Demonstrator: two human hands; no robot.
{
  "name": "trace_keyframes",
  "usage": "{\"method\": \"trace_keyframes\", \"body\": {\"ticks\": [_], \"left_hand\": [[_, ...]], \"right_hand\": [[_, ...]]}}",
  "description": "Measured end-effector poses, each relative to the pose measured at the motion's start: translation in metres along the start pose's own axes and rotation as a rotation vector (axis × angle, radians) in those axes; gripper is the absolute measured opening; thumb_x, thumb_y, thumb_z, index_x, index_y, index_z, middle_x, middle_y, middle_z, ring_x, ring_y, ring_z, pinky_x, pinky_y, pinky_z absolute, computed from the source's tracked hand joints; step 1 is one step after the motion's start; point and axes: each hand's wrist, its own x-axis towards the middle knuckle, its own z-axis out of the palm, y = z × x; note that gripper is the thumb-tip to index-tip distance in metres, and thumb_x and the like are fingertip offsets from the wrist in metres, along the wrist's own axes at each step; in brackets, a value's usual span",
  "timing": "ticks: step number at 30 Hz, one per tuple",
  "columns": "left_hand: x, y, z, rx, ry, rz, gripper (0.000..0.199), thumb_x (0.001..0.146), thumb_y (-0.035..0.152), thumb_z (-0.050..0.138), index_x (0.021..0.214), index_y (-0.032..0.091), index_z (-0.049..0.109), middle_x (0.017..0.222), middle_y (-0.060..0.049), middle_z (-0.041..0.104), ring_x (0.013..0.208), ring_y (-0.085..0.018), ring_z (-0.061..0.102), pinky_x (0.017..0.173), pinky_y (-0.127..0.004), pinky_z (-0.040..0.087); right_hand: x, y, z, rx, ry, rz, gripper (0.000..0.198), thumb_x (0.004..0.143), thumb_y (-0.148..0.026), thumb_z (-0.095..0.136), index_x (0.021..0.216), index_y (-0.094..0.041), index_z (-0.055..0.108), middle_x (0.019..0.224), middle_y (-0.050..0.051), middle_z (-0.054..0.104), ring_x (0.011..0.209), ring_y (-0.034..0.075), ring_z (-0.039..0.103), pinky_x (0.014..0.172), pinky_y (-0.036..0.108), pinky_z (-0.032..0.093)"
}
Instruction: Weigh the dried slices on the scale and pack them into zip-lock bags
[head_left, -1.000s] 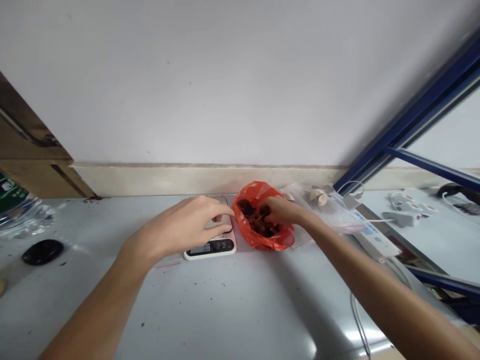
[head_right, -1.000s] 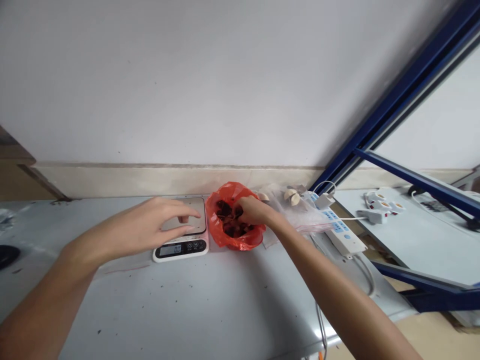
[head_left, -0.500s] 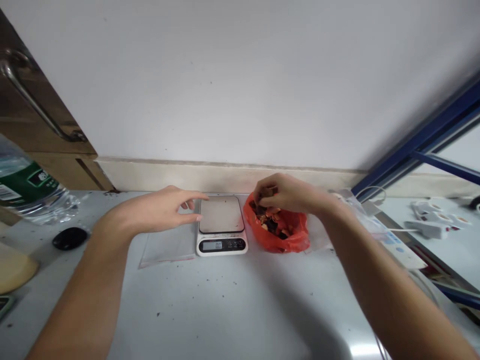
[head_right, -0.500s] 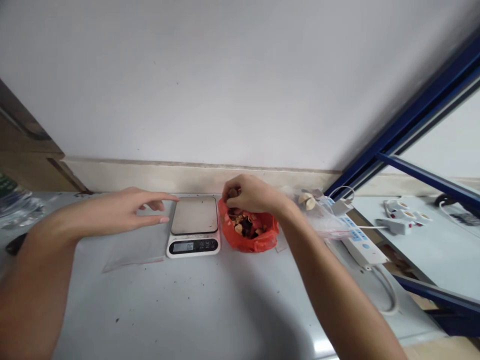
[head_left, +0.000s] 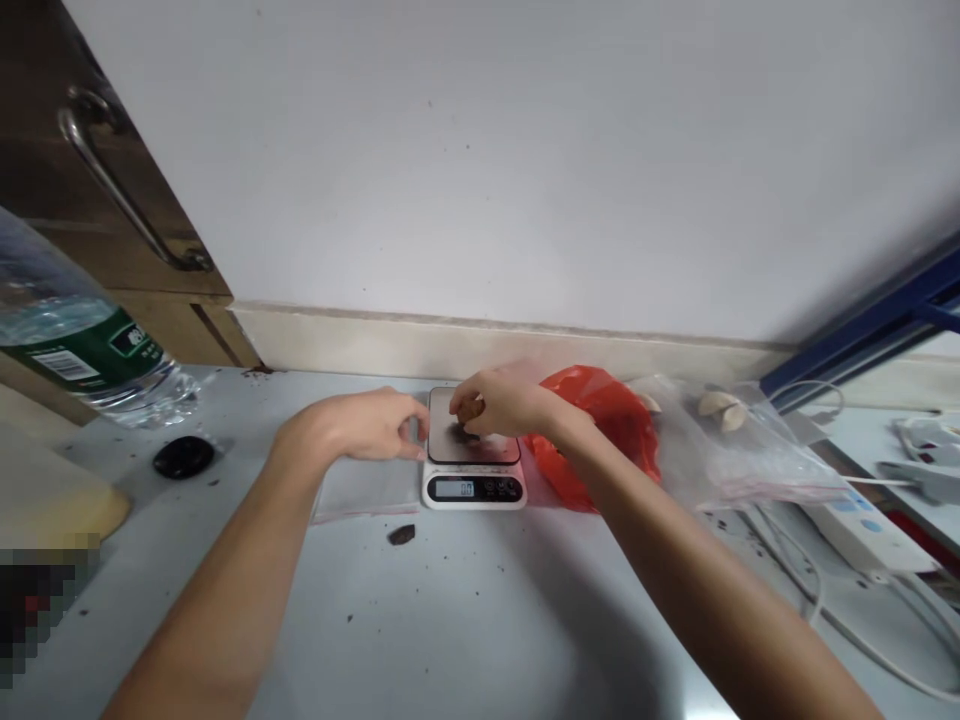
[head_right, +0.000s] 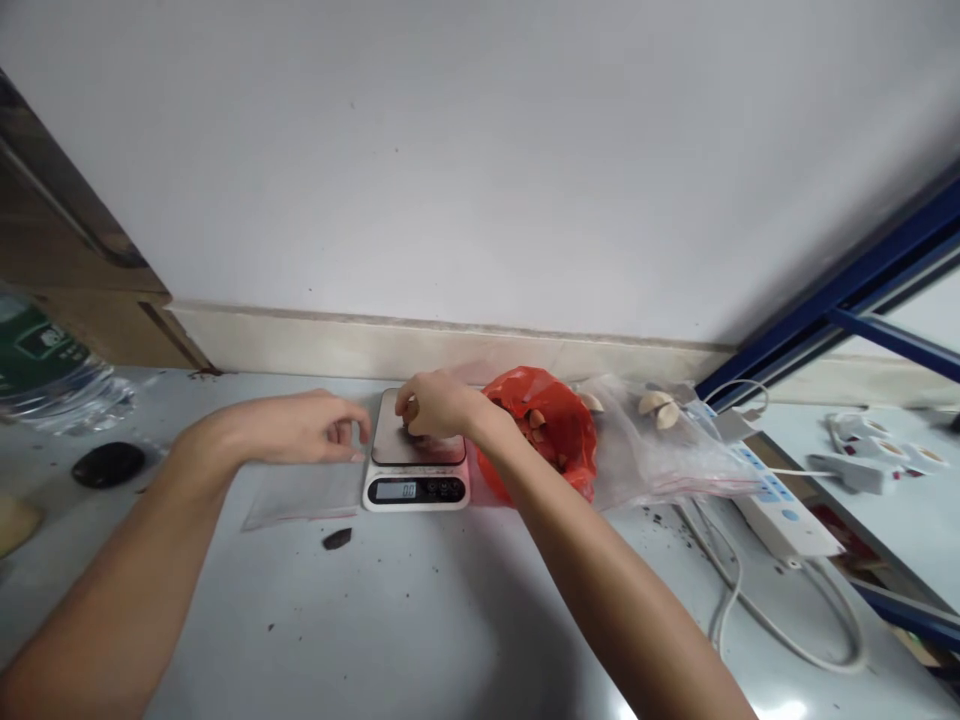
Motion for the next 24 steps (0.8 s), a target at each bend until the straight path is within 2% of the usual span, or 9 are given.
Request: {"method": "trace_keyframes", "body": {"ticks": [5,7,9,11,14,17,19,24], "left_hand": [[-0.003,0.004,0.011,-0.022,-0.021,-0.010,0.007,0.071,0.028,0.067,0.072,0.022,0.066,0.075,-0.001,0.071,0.068,-0.021,0.064,0.057,-0.028,0.042],[-0.006,0.006,0.025,0.001,-0.064,-0.051,0.013,0.065,0.025,0.073,0.063,0.022,0.060,0.067,0.001,0.064,0.058,-0.019,0.058,0.051,-0.029,0.036],[-0.010,0.008,0.041,0.064,-0.063,-0.057,0.023,0.060,0.023,0.079,0.061,0.022,0.055,0.068,0.002,0.059,0.054,-0.017,0.052,0.048,-0.029,0.032],[-0.016,0.007,0.056,0.093,0.005,-0.018,0.029,0.059,0.018,0.082,0.067,0.022,0.055,0.075,0.002,0.058,0.061,-0.017,0.054,0.051,-0.028,0.033],[-0.025,0.005,0.070,0.112,0.058,0.006,0.021,0.071,0.018,0.078,0.078,0.023,0.059,0.086,-0.001,0.062,0.076,-0.021,0.061,0.061,-0.028,0.038],[-0.028,0.006,0.073,0.122,0.040,0.010,0.010,0.081,0.015,0.067,0.086,0.022,0.062,0.094,-0.003,0.065,0.085,-0.023,0.064,0.068,-0.029,0.042],[-0.028,0.008,0.072,0.118,0.013,0.011,0.012,0.083,0.011,0.061,0.087,0.022,0.062,0.097,-0.004,0.065,0.087,-0.023,0.065,0.070,-0.029,0.043],[-0.026,0.016,0.068,0.129,-0.028,0.005,0.013,0.084,0.011,0.055,0.085,0.022,0.059,0.096,-0.004,0.065,0.086,-0.023,0.065,0.069,-0.030,0.044]], "right_hand": [[-0.011,0.006,-0.003,0.011,0.030,-0.018,0.035,0.082,-0.004,0.065,0.110,-0.020,0.077,0.107,0.007,0.080,0.083,0.017,0.071,0.066,0.022,0.050],[-0.019,0.010,-0.006,0.041,0.106,-0.015,0.031,0.086,-0.007,0.065,0.112,-0.020,0.076,0.111,0.009,0.079,0.082,0.017,0.072,0.065,0.023,0.052],[-0.030,0.015,-0.010,0.085,0.215,-0.030,0.025,0.089,-0.011,0.063,0.108,-0.020,0.077,0.109,0.008,0.079,0.083,0.017,0.072,0.066,0.023,0.052],[-0.042,0.022,-0.016,0.107,0.309,-0.050,0.019,0.091,-0.014,0.061,0.101,-0.020,0.076,0.099,0.006,0.079,0.082,0.017,0.072,0.067,0.023,0.052],[-0.060,0.037,-0.024,0.022,0.365,0.058,0.014,0.089,-0.016,0.061,0.089,-0.020,0.075,0.088,0.004,0.078,0.078,0.017,0.070,0.066,0.024,0.050],[-0.068,0.052,-0.025,-0.189,0.266,0.273,0.009,0.085,-0.026,0.067,0.080,-0.021,0.073,0.083,0.005,0.075,0.075,0.020,0.068,0.059,0.027,0.046],[-0.068,0.059,-0.021,-0.297,0.158,0.358,0.011,0.084,-0.032,0.069,0.081,-0.021,0.072,0.080,0.007,0.073,0.073,0.022,0.068,0.056,0.029,0.043],[-0.062,0.063,-0.002,-0.294,0.090,0.383,0.021,0.082,-0.020,0.068,0.103,-0.020,0.073,0.093,0.011,0.075,0.078,0.024,0.070,0.057,0.029,0.043]]}}
